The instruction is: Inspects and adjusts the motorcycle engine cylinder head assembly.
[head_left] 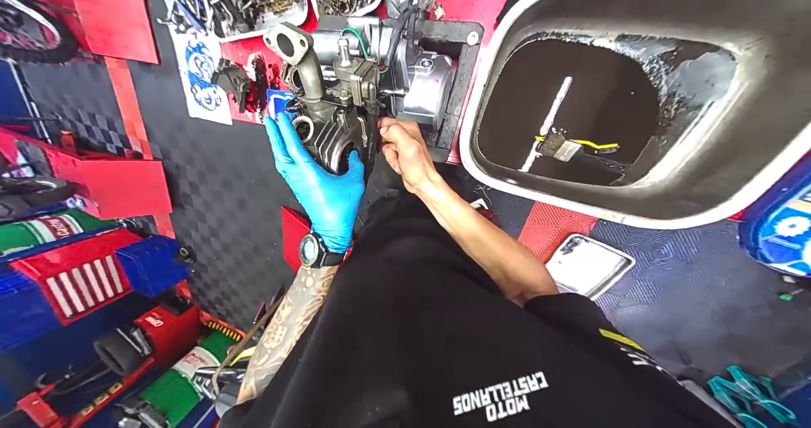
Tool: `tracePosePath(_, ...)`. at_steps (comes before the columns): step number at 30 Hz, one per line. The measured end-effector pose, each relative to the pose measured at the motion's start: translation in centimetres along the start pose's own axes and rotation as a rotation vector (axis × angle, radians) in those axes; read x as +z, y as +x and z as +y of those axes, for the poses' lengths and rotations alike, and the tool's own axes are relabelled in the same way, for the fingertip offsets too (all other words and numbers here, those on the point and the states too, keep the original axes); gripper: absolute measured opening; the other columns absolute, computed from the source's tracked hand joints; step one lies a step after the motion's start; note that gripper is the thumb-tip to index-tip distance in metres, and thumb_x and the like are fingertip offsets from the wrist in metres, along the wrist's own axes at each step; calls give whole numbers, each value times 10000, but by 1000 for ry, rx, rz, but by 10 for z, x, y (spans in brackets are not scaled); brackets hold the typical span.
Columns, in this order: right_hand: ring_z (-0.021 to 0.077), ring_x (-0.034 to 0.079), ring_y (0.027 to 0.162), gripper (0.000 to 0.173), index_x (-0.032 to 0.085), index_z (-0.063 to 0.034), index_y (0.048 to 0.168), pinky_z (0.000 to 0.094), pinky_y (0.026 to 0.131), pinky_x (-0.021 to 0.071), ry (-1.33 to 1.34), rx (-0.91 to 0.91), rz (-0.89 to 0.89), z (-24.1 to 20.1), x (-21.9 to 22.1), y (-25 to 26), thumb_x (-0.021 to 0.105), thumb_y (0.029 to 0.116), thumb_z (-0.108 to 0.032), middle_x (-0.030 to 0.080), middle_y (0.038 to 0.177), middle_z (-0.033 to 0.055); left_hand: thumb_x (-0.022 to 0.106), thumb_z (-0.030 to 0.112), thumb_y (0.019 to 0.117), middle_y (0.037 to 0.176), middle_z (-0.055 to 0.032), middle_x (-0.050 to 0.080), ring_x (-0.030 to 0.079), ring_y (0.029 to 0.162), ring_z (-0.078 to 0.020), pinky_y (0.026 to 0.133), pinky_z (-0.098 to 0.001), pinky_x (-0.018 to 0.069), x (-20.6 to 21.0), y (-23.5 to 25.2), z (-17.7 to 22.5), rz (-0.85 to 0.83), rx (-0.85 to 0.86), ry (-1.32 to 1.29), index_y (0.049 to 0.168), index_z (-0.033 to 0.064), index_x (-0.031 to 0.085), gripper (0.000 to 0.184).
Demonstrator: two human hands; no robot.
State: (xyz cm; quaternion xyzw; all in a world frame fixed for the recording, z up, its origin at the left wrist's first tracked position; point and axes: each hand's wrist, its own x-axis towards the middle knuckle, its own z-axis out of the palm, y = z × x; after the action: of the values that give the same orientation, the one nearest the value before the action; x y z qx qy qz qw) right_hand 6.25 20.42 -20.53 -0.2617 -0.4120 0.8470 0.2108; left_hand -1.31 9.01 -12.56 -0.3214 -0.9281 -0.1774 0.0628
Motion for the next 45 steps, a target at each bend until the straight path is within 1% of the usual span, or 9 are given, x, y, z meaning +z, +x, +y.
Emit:
tracePosePath(6, 42, 308, 418, 289, 655, -107, 813, 229, 401, 283, -63, 34, 36, 1, 0, -1, 429, 985, -156, 450, 578, -59, 881, 301, 698, 1618, -241, 339, 364, 1479, -370, 1196, -470, 346, 5, 0, -1, 38, 45, -35, 1537, -5, 402, 1014)
tracePosePath(17, 83, 356, 404, 300, 626, -114, 807, 273, 393, 336, -140, 75, 16, -7, 1, -8, 413, 998, -203, 462, 572, -31, 877, 290, 690, 1573, -207, 427, 407, 1463, -340, 1188, -453, 377, 8, 1, -2, 38, 64, -35, 1469, 7, 483, 917)
tracePosePath(20, 114, 439, 377, 284, 645, -28, 1078, 281, 365, 430, -107, 128, 3, -17, 5, -21, 424, 1043, -203, 500, 573, 22, 870, 283, 705, 1561, -191, 447, 414, 1456, -328, 1189, -453, 367, 7, 2, -2, 33, 49, -34, 1443, 19, 507, 865)
tracePosePath(22, 142, 513, 411, 358, 595, -6, 1346, 293, 379, 489, -137, 141, 39, -26, 7, -36, 467, 1058, -176, 629, 740, 89, 869, 281, 702, 1563, -188, 443, 407, 1460, -325, 1193, -453, 357, 6, 2, -1, 21, 37, -49, 1439, 21, 509, 861)
tracePosePath(24, 129, 609, 526, 404, 570, -46, 1407, 297, 437, 545, -260, 36, 87, -26, 5, -49, 524, 1013, -122, 724, 1111, 92, 873, 277, 705, 1559, -182, 452, 409, 1462, -316, 1195, -446, 360, 5, 2, -1, 15, 36, -62, 1437, 24, 510, 856)
tracePosePath(25, 121, 636, 574, 407, 582, -60, 1383, 295, 460, 559, -322, -40, 115, -23, 5, -55, 547, 979, -101, 719, 1181, 82, 873, 290, 707, 1557, -182, 452, 410, 1460, -313, 1194, -444, 360, 5, 2, -1, 15, 38, -65, 1433, 25, 514, 852)
tracePosePath(28, 116, 590, 582, 310, 690, -51, 1236, 293, 493, 524, -344, -120, 99, -16, 12, -63, 530, 974, -89, 685, 891, 55, 882, 299, 701, 1554, -178, 458, 416, 1457, -305, 1191, -438, 365, 4, 3, -1, 19, 36, -72, 1428, 27, 520, 857)
tracePosePath(31, 125, 521, 506, 366, 689, -41, 1270, 292, 463, 476, -192, 8, -11, -14, 19, -59, 422, 1034, -125, 583, 688, 43, 874, 321, 706, 1542, -176, 469, 424, 1449, -301, 1187, -441, 366, 5, 2, -2, 22, 40, -95, 1418, 26, 532, 843)
tracePosePath(45, 35, 342, 423, 454, 625, 4, 1348, 187, 394, 297, 335, 270, -12, -20, 28, -57, 384, 968, -50, 397, 562, -32, 887, 250, 698, 1527, -204, 478, 426, 1450, -306, 1200, -437, 370, 0, 5, -5, -30, 61, -121, 1442, -13, 481, 888)
